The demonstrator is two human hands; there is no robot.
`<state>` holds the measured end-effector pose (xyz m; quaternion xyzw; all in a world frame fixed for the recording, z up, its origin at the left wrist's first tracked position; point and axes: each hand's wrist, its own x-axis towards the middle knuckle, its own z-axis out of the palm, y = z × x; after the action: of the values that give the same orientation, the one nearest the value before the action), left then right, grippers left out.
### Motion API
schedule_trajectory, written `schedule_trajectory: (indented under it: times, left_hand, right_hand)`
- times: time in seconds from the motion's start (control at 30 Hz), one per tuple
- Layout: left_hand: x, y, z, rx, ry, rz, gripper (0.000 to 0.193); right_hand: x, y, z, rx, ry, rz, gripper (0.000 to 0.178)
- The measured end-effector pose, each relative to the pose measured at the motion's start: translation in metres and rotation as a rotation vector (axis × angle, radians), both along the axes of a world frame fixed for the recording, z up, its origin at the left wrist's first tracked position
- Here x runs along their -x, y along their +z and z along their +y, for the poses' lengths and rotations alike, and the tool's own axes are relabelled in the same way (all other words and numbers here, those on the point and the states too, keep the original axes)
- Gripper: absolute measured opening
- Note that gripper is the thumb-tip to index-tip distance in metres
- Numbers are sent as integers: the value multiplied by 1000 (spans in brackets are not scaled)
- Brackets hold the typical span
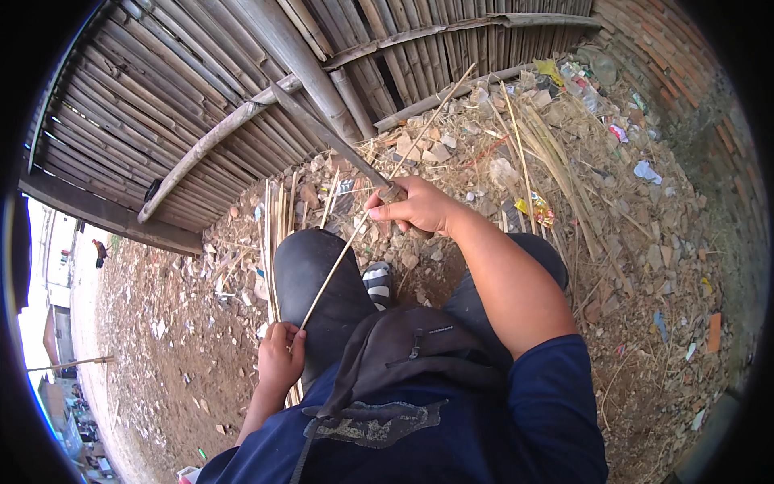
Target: The person uses a blade to shave and smooth several thin bamboo strips while sitting on the ground near a bamboo structure.
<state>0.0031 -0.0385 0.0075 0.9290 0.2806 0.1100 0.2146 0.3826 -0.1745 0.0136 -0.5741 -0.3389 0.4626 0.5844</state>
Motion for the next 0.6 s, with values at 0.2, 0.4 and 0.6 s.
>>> schedule_trajectory:
  times: [0.2,0.4,0.6]
  left_hand:
    - [7,-1,-2,-69,-23,-18,14]
    - [10,7,-6,132,108,108,23]
    - [16,-9,-4,58,136,147,27]
  right_hand:
    - [1,1,1,48,52,-80,28]
    - [-1,-12,0,138,35,-503,37]
    - [19,0,1,311,132,-1013,39]
